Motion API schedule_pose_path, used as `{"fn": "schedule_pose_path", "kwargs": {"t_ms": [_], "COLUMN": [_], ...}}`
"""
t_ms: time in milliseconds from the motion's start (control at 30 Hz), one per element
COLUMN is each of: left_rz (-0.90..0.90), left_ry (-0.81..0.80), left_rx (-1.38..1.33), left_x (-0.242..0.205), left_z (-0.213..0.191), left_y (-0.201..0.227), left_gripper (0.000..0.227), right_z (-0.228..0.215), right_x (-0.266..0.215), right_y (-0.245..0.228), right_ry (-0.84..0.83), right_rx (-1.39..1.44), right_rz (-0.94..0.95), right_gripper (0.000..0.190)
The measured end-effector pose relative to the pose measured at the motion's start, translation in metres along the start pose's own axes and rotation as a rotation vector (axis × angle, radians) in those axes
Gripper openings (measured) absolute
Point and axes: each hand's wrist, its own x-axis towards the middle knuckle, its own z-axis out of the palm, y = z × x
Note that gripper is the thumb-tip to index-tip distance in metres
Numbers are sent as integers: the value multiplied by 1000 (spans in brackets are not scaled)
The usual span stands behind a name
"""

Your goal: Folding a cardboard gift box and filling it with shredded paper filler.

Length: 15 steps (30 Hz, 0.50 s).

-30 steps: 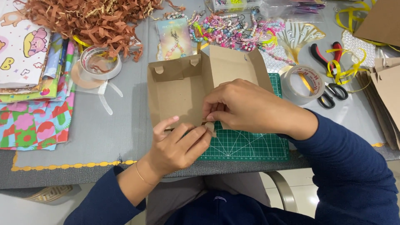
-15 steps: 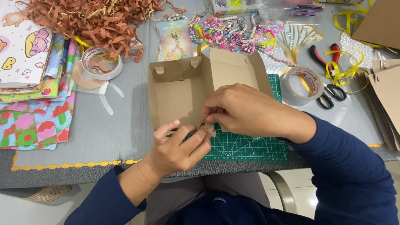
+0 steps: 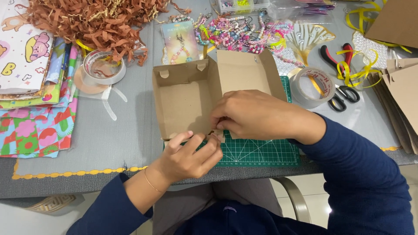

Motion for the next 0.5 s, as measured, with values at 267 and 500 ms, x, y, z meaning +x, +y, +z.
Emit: {"fn": "schedule_pose_path", "kwargs": {"t_ms": [267, 500], "left_rz": [-9, -92], "left_ry": [-17, -96], "left_rx": [15, -75], "left_x": [10, 0], "left_z": [-3, 2], "left_y": [-3, -4], "left_gripper": [19, 20], "right_z": [15, 32], "right_x": [5, 10], "right_y": [7, 12], "right_ry": [7, 181], "right_rx": [-86, -251], "right_rz": [30, -102], "right_gripper": [16, 12]}}
